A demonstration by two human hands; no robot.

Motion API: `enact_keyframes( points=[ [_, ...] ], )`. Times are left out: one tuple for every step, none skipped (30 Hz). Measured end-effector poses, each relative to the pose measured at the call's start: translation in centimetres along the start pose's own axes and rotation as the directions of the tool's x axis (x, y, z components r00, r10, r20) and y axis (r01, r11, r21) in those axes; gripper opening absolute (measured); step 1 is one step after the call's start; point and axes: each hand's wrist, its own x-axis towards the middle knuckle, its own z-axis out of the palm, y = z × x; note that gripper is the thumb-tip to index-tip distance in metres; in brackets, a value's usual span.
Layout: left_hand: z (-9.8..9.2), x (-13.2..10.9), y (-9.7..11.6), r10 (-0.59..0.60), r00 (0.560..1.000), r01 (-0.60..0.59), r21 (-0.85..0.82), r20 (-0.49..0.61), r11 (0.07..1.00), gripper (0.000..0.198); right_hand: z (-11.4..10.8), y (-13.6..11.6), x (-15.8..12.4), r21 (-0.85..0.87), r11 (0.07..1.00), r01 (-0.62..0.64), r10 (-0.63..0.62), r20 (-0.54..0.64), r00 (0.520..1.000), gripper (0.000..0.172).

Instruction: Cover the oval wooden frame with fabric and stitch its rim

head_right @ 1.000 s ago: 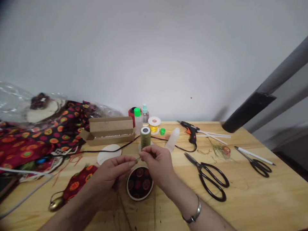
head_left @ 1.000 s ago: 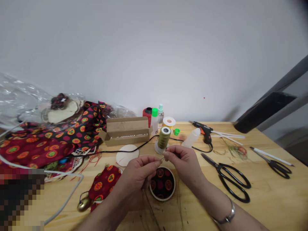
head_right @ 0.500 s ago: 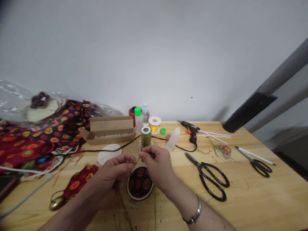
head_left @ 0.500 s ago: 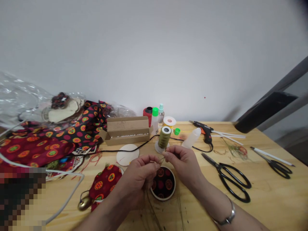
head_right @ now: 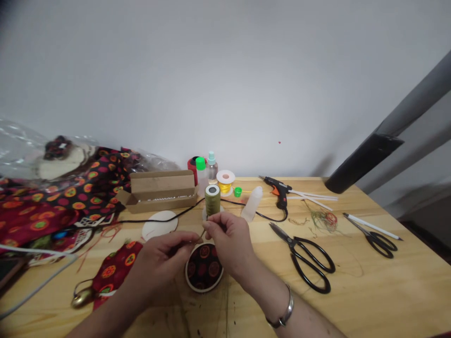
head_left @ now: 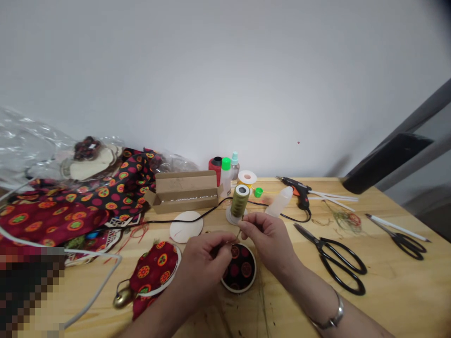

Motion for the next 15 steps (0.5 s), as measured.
enact_keyframes(
  points=[
    [0.1, -0.1, -0.2, 0.072, 0.997, -0.071, 0.067, -0.015, 0.995, 0.025, 0.0, 0.0, 0.0, 0.006, 1.000, -0.001, 0.001, 0.002, 1.000, 0.014],
    [0.1, -0.2, -0.3, 0.148, 0.989, -0.143, 0.134, -0.028, 0.981, 0.027, -0.1, 0.1, 0.0, 0.012, 1.000, 0.001, -0.001, 0.003, 1.000, 0.015],
    [0.2, -0.3, -0.5, 0.222, 0.974, -0.209, 0.205, -0.042, 0.956, 0.028, -0.1, 0.1, 0.0, 0.019, 1.000, 0.005, -0.005, 0.003, 1.000, 0.015],
    [0.3, -0.4, -0.7, 0.289, 0.956, -0.264, 0.279, -0.051, 0.923, 0.030, -0.1, 0.1, 0.0, 0.025, 1.000, 0.010, -0.010, 0.002, 1.000, 0.015],
    [0.3, -0.5, -0.8, 0.348, 0.936, -0.308, 0.354, -0.053, 0.883, 0.031, -0.2, 0.1, 0.0, 0.030, 0.999, 0.015, -0.015, 0.001, 1.000, 0.016],
    [0.4, -0.6, -0.9, 0.398, 0.916, -0.343, 0.423, -0.045, 0.839, 0.033, -0.2, 0.1, 0.1, 0.032, 0.999, 0.018, -0.018, 0.000, 1.000, 0.016],
    [0.4, -0.7, -1.1, 0.439, 0.898, -0.370, 0.480, -0.034, 0.795, 0.034, -0.2, 0.1, 0.1, 0.033, 0.999, 0.021, -0.020, -0.002, 1.000, 0.016],
    [0.5, -0.7, -1.2, 0.472, 0.881, -0.390, 0.525, -0.026, 0.756, 0.034, -0.2, 0.1, 0.1, 0.034, 0.999, 0.020, -0.020, -0.007, 1.000, 0.016],
    [0.5, -0.8, -1.3, 0.500, 0.866, -0.405, 0.559, -0.019, 0.723, 0.034, -0.2, 0.1, 0.1, 0.035, 0.999, 0.018, -0.018, -0.011, 1.000, 0.016],
    [0.5, -0.8, -1.3, 0.520, 0.854, -0.415, 0.586, -0.012, 0.696, 0.033, -0.2, 0.1, 0.1, 0.035, 0.999, 0.014, -0.013, -0.017, 1.000, 0.016],
    [0.5, -0.8, -1.4, 0.535, 0.845, -0.422, 0.605, -0.006, 0.675, 0.032, -0.2, 0.1, 0.1, 0.035, 0.999, 0.009, -0.009, -0.020, 1.000, 0.016],
    [0.5, -0.8, -1.4, 0.542, 0.840, -0.425, 0.620, 0.000, 0.659, 0.031, -0.2, 0.1, 0.1, 0.036, 0.999, 0.006, -0.005, -0.022, 1.000, 0.016],
    [0.5, -0.8, -1.4, 0.549, 0.836, -0.428, 0.633, 0.006, 0.645, 0.031, -0.1, 0.1, 0.1, 0.036, 0.999, 0.003, -0.002, -0.021, 1.000, 0.016],
    [0.5, -0.8, -1.4, 0.557, 0.831, -0.433, 0.645, 0.014, 0.630, 0.031, -0.1, 0.1, 0.1, 0.036, 0.999, 0.001, -0.001, -0.020, 1.000, 0.017],
    [0.5, -0.7, -1.4, 0.565, 0.825, -0.437, 0.656, 0.020, 0.615, 0.031, -0.1, 0.1, 0.1, 0.040, 0.999, 0.001, 0.000, -0.022, 1.000, 0.017]
  ],
)
